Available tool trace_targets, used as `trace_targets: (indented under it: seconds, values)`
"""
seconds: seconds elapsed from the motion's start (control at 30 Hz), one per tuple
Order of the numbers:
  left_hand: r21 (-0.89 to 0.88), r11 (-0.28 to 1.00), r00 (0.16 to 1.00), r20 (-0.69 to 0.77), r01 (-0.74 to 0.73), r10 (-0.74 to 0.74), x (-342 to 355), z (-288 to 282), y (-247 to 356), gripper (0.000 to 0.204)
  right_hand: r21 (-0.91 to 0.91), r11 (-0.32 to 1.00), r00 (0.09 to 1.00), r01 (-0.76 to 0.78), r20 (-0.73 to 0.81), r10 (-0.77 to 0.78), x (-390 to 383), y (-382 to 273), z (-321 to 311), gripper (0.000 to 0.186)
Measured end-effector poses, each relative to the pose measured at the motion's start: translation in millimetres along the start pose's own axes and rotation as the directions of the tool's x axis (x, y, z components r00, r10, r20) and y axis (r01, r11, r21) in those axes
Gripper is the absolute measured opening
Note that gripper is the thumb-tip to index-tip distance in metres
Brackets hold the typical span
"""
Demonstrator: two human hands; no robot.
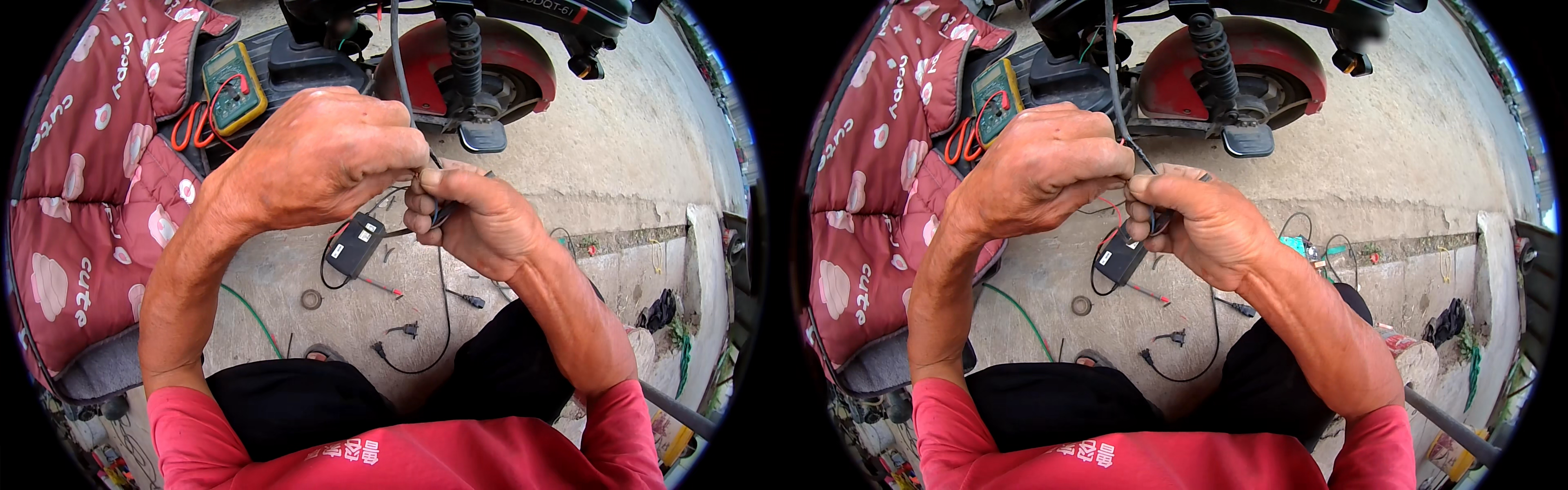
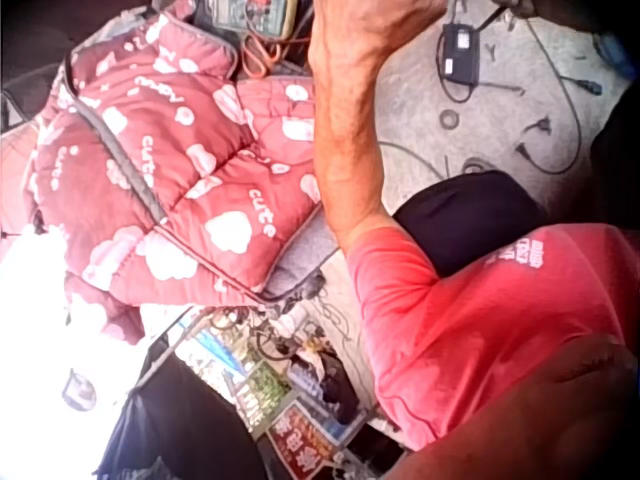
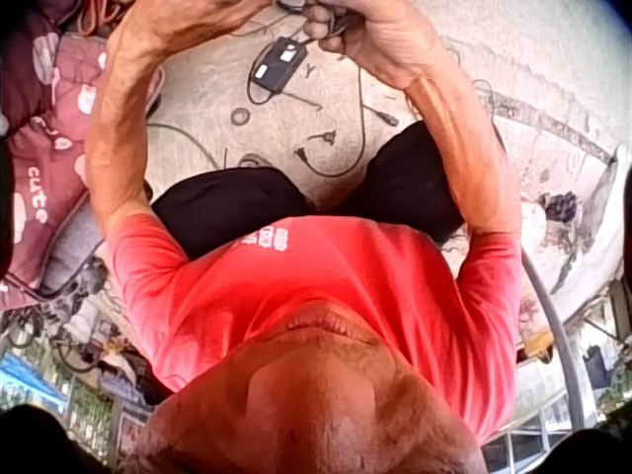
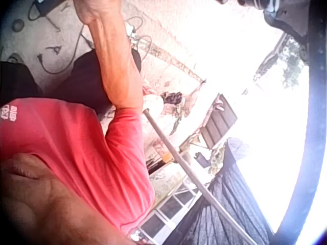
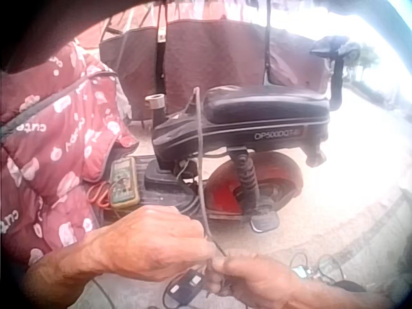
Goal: The person sits on the ground and repairs a scooter's electrical wiring by stripping the ends of red and black wires, twisting them together, and wrapping the connection with black electrical tape. A multimeter is visible on the scooter seat nearby.
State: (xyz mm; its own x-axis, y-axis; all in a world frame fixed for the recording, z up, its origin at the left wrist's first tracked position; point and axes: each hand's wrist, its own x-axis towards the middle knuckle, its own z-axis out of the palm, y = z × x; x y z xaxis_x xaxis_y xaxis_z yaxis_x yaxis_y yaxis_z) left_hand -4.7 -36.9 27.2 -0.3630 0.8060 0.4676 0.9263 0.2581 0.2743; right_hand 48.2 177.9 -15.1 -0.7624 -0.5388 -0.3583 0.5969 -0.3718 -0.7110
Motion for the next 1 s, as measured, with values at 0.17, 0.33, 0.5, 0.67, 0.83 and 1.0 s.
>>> trace_targets:
  seconds: [0.17, 0.33, 0.5, 0.67, 0.83, 1.0]
  values:
    - [-0.053, 0.987, 0.983, 0.109, 0.155, -0.148, 1.1, -4.5, 1.9, 0.010, -0.565, 0.801, 0.933, 0.197, -0.142, -0.330, 2.8, -0.1, 11.2, 0.016]
    - [-0.230, 0.914, 0.934, 0.209, 0.334, -0.289, 4.4, -5.0, -4.3, 0.014, -0.916, 0.177, 0.674, 0.360, 0.124, -0.728, 6.3, 3.9, 14.7, 0.017]
    - [-0.258, 0.932, 0.967, 0.095, 0.253, -0.236, 2.0, -4.0, -5.7, 0.014, -0.642, 0.706, 0.862, 0.300, -0.134, -0.489, 5.0, -3.2, 15.0, 0.016]
    - [-0.282, 0.932, 0.969, -0.027, 0.230, -0.247, 1.4, -2.1, 4.5, 0.031, -0.215, 0.951, 0.970, 0.221, -0.056, -0.238, 4.5, -4.8, 0.5, 0.017]
    - [-0.260, 0.961, 0.980, -0.145, 0.095, -0.136, 0.2, 8.8, 3.3, 0.032, 0.010, 0.996, 0.994, 0.091, -0.060, -0.090, 3.0, -8.8, 0.6, 0.014]
    - [-0.235, 0.969, 0.987, -0.115, 0.081, -0.110, 1.0, 11.0, 0.2, 0.025, 0.151, 0.988, 0.999, -0.042, 0.031, 0.037, -0.4, -12.3, -3.5, 0.012]
